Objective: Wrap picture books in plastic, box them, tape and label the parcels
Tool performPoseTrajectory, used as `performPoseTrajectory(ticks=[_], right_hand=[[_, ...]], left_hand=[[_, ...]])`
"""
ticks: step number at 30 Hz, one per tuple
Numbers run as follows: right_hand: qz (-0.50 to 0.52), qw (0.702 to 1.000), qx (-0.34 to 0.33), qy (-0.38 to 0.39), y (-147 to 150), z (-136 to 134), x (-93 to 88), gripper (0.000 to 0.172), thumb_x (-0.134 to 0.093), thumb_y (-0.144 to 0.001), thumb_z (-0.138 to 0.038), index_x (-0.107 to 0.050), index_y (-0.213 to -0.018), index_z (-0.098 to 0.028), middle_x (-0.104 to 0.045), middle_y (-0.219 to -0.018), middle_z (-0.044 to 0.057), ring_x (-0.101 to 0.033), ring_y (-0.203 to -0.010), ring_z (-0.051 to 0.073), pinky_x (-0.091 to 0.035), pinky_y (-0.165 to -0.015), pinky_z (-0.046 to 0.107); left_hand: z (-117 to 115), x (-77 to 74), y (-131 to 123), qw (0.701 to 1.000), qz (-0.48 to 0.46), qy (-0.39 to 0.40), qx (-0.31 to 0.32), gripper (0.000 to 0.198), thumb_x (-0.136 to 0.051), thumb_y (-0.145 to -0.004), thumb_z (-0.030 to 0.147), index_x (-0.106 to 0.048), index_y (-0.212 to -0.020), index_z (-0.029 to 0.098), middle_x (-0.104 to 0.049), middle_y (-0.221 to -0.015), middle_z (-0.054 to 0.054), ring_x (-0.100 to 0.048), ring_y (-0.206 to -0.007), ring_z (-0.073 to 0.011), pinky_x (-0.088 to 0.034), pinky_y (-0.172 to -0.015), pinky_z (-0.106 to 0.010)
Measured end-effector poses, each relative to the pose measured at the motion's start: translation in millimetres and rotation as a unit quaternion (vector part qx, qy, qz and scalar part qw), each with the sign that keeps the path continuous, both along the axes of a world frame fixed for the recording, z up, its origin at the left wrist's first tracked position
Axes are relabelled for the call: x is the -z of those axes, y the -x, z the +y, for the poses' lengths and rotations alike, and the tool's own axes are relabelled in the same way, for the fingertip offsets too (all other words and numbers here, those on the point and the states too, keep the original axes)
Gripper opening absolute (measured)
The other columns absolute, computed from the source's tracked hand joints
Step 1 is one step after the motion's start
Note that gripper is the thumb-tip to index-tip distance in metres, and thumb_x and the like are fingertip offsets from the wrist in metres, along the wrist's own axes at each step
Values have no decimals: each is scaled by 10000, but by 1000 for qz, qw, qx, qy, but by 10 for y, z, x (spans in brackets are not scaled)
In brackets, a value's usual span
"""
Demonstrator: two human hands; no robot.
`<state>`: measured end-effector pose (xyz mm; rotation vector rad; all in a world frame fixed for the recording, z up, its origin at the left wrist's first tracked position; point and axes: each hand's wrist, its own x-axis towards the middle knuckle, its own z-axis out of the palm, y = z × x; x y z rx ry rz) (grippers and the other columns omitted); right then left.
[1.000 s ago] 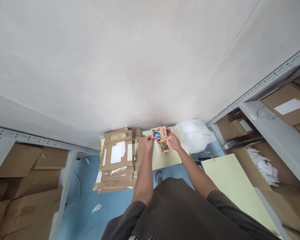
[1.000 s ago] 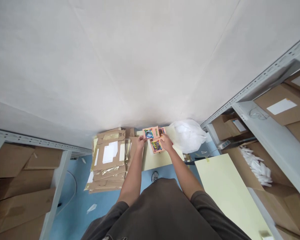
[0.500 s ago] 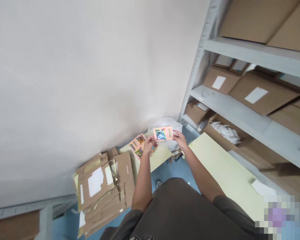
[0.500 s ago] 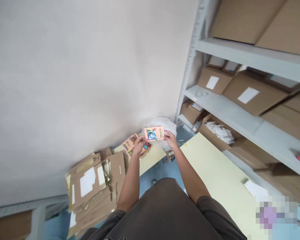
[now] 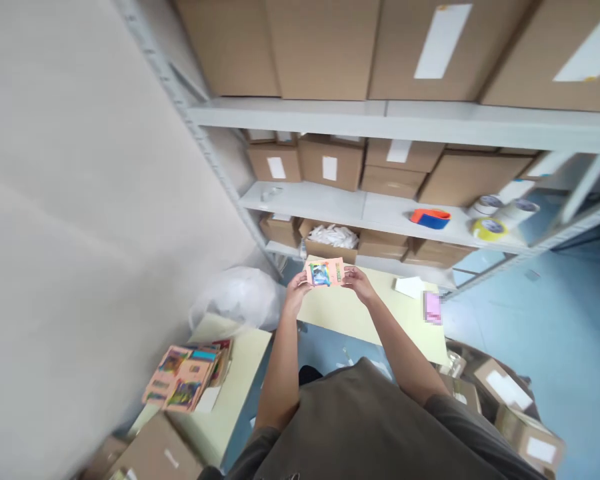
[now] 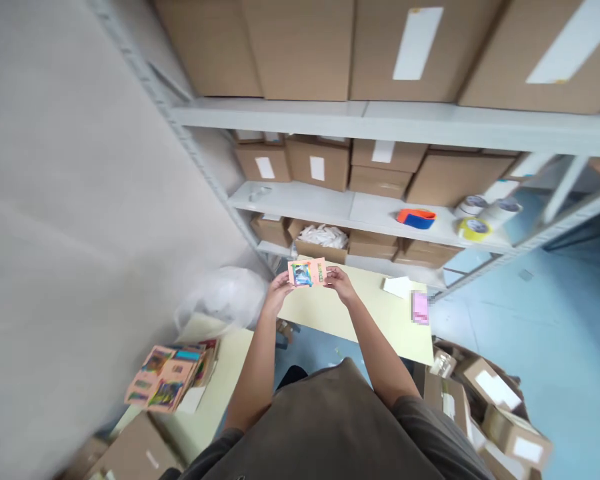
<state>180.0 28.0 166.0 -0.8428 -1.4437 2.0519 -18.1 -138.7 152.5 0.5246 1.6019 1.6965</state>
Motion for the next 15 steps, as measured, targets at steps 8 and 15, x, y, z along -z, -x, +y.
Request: performPoseTrajectory(ticks=[8, 15], right_hand=[[3, 984, 177, 19, -790, 381, -32, 468, -840, -601, -318, -708, -1047, -269, -797, -952, 18, -750, -899, 238, -594, -908, 435], [-30, 976, 217, 3, -796, 473, -192, 434, -816, -622, -296, -751, -1048, -246, -763, -854, -8, -732, -841, 219, -591, -830, 376]], left_hand=[[1141, 87, -394, 985, -36, 13, 169, 642, -853, -638, 258, -729, -1267, 219, -781, -1132, -97, -760, -960, -225, -623, -894, -388], [1559, 123, -85, 964, 144, 19, 221, 613, -879, -714, 253, -737, -1309, 228, -753, -1282, -135, -718, -1167, -292, -577, -1020, -441]])
